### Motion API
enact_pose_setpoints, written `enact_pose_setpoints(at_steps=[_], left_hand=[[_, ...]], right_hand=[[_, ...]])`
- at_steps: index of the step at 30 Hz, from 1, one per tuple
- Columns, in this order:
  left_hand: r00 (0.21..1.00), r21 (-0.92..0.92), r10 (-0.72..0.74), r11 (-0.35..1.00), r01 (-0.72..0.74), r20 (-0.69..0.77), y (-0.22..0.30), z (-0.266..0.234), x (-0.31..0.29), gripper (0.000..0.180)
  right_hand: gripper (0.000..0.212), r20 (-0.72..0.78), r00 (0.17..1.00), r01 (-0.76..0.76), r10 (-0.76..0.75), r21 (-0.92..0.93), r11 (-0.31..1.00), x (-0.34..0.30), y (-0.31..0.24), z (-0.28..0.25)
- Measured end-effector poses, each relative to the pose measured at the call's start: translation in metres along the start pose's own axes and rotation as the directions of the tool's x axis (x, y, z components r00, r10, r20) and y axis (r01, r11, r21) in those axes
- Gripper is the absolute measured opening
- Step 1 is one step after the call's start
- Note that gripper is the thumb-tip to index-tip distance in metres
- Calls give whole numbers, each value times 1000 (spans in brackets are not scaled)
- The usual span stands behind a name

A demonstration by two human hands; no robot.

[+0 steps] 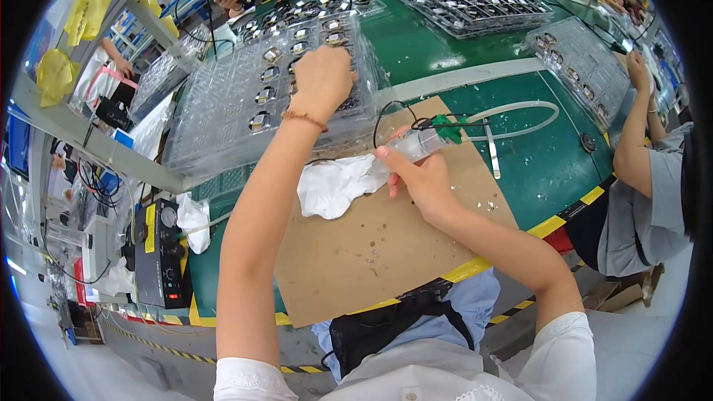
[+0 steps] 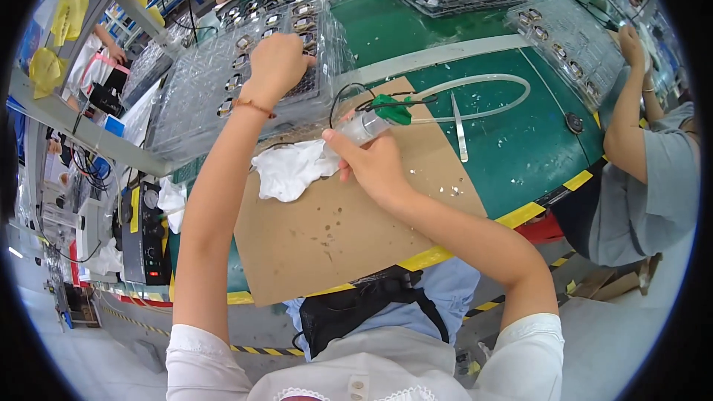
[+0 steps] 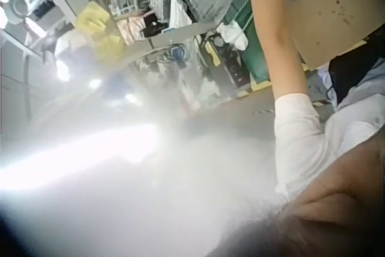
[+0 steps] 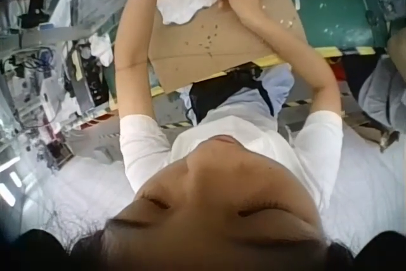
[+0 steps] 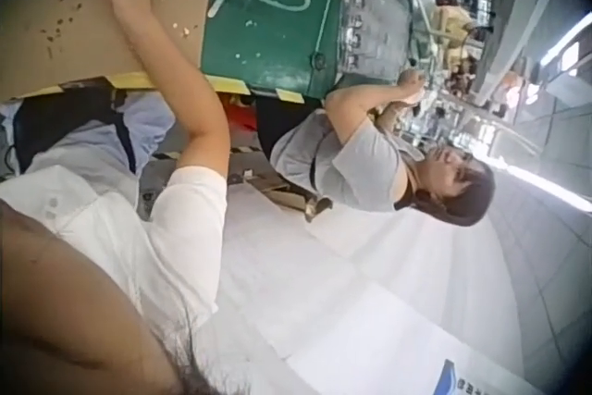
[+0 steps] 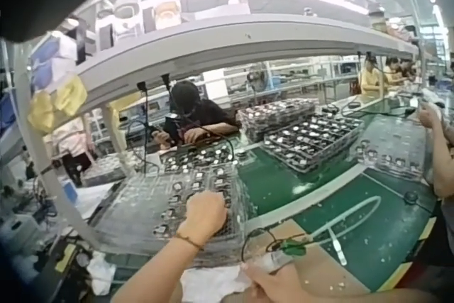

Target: The person applies a liquid substance to electronic components using a manual syringe dispenser.

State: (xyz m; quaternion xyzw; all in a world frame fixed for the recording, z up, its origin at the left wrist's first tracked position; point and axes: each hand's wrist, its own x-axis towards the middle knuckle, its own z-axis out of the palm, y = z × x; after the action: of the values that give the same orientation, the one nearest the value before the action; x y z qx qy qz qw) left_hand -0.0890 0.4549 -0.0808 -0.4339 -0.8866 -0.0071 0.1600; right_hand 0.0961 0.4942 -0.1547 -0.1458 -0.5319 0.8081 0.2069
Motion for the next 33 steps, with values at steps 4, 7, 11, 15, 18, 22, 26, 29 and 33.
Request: enact_pose_setpoints(at_steps=[4, 7, 11, 15, 18, 22, 26, 29, 33], left_hand=[[1000, -11, 29, 1000, -29, -1, 1, -4, 19, 19], [998, -1, -13, 1000, 14, 59, 0, -9, 20, 20], [981, -353, -80, 935, 14, -174, -22, -12, 2, 22], [984, -976, -42, 122, 178, 174, -10, -36, -77, 25], [961, -958, 96, -99, 269, 260, -9, -33, -147, 24], [936, -937, 51, 33, 348, 349, -4, -21, -206, 18], [957, -951, -17, 103, 291, 291, 2, -22, -220, 22], [928, -932, -106, 18, 361, 358, 9, -24, -219, 24], [965, -963, -94, 94, 252, 243, 11, -7, -224, 23]], right_hand=[[31, -5, 1000, 14, -14, -25, 1000, 0, 0, 0], [31, 0, 1000, 24, -24, -34, 999, -2, 0, 0], [30, 23, 1000, 13, -11, -85, 996, -7, -1, 5], [31, 31, 999, -3, 7, -130, 991, -7, 0, -3], [31, 63, 997, -20, 32, -176, 984, -8, -1, 0], [27, 77, 997, -16, 32, -207, 978, -11, 0, 5], [26, 109, 994, 50, -23, -250, 967, -14, -6, 4], [25, 105, 993, 82, -50, -330, 940, -13, -4, 6], [31, 87, 993, 99, -77, -296, 950, -14, 2, 9]])
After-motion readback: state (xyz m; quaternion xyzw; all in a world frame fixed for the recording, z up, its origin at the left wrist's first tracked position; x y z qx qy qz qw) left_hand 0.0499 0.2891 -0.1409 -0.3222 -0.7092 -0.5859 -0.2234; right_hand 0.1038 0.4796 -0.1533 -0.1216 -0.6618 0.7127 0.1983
